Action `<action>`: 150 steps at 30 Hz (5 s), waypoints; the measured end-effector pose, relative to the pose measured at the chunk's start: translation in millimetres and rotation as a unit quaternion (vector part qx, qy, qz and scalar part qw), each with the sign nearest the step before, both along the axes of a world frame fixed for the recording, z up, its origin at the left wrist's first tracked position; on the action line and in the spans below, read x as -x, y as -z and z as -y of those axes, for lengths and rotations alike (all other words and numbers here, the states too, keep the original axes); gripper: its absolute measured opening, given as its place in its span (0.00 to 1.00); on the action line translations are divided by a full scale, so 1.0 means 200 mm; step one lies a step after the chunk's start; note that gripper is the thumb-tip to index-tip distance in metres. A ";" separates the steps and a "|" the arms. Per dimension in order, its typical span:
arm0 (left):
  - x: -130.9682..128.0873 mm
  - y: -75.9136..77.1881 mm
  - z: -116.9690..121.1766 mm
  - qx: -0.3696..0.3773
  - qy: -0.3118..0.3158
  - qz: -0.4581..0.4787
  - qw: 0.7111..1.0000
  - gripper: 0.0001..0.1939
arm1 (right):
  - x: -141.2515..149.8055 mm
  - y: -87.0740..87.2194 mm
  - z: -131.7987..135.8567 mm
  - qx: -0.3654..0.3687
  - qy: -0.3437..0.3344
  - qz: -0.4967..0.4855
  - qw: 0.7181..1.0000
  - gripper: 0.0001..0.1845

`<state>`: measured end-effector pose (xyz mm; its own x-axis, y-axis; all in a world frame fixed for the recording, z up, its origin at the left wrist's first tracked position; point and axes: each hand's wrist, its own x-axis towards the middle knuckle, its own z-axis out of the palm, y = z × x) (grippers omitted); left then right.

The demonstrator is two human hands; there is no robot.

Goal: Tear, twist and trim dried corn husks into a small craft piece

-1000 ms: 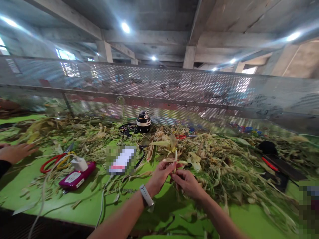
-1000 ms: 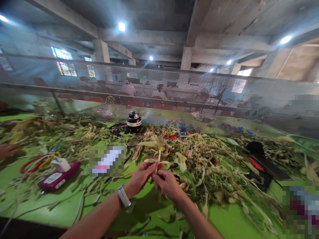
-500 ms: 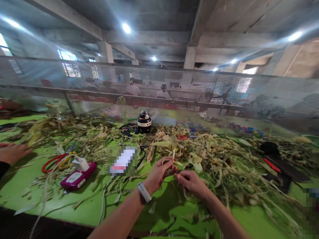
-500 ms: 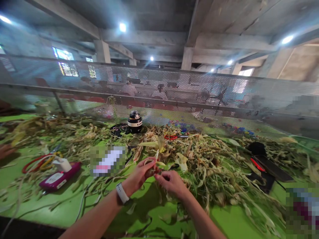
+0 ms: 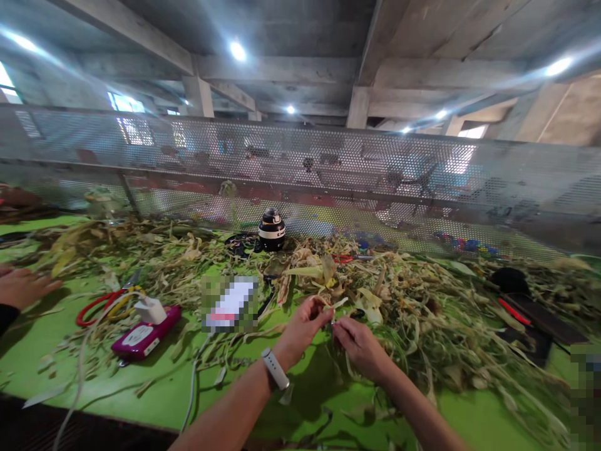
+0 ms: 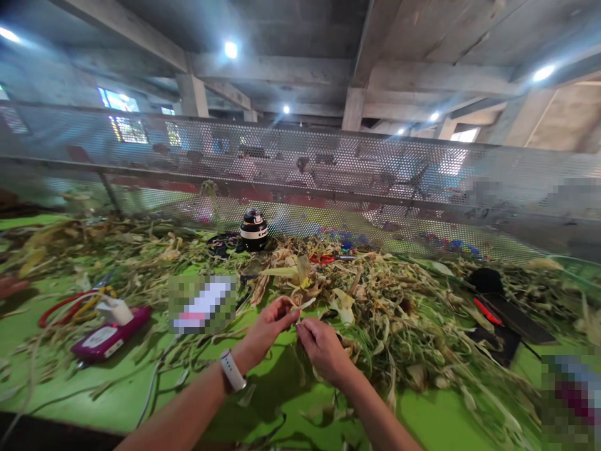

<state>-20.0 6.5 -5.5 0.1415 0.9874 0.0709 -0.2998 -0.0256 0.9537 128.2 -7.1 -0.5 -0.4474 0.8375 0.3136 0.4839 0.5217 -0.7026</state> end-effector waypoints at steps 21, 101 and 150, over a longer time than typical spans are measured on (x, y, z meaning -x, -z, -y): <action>0.01 0.01 -0.01 0.004 -0.015 -0.024 1.000 0.14 | 0.03 0.01 0.03 -0.056 -0.018 0.046 0.997 0.16; -0.03 0.01 0.00 0.034 0.006 0.271 0.962 0.12 | -0.06 -0.05 -0.03 0.052 0.175 -0.247 0.952 0.16; -0.03 0.03 0.03 0.071 -0.092 0.067 0.991 0.16 | 0.08 0.05 0.09 -0.131 0.141 0.123 0.974 0.07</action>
